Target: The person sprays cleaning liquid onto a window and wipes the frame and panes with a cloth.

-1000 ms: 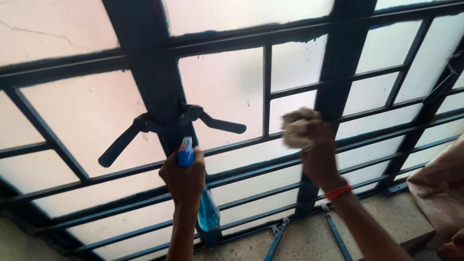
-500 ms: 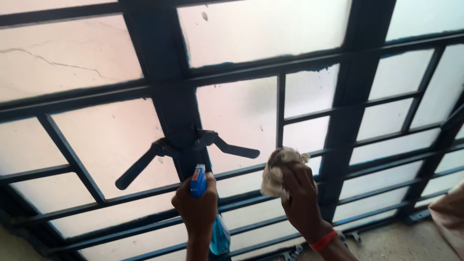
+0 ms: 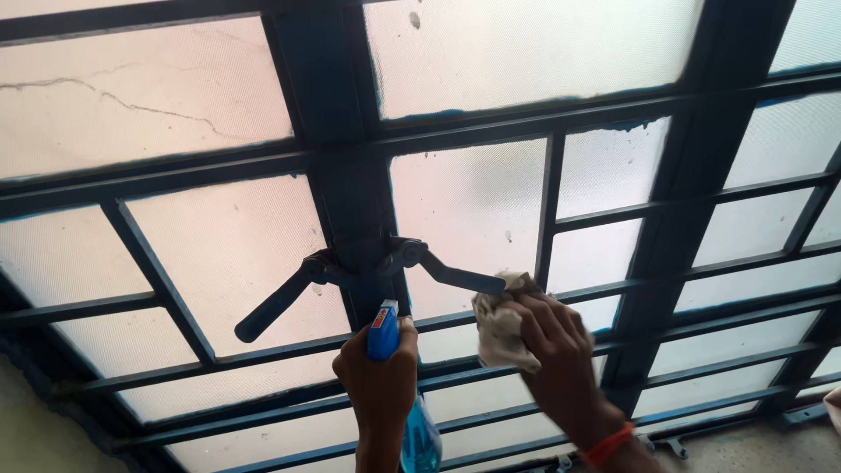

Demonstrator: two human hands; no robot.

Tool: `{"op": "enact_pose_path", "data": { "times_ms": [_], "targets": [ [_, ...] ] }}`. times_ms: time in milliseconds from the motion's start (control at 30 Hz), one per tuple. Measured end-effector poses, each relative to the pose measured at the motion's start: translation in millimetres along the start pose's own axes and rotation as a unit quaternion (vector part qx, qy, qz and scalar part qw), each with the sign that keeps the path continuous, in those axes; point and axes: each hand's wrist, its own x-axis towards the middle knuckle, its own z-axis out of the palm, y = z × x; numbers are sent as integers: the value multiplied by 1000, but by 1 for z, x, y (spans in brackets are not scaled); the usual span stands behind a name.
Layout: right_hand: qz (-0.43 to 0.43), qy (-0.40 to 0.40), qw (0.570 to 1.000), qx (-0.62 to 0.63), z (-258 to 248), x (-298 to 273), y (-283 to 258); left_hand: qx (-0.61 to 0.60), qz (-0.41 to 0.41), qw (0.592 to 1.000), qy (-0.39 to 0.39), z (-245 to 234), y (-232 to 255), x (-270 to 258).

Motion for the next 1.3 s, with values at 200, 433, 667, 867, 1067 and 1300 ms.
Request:
{"op": "enact_pose_path", "data": {
  "times_ms": [200,433,667,867,1067,1300],
  "targets": [
    [26,-35,999,32,53,7,-58,-17,68,997,45,8,-20,1],
    [22,-37,997,65,14,2,-13,-42,99,994,6,3,-11,-11],
    [64,35,997,-24,13,-4,-30,-42,76,996,-9,-4,-9,-14],
    [31,-52,998,30,25,4,-62,-42,81,996,17,-2,-16,-18],
    [-46,-41,998,11,4,-3,-23,-53,89,995,11,2,-15,-20],
    [87,47,995,12,34,-19,-34,-40,97,994,26,4,-21,-20]
  ]
}}
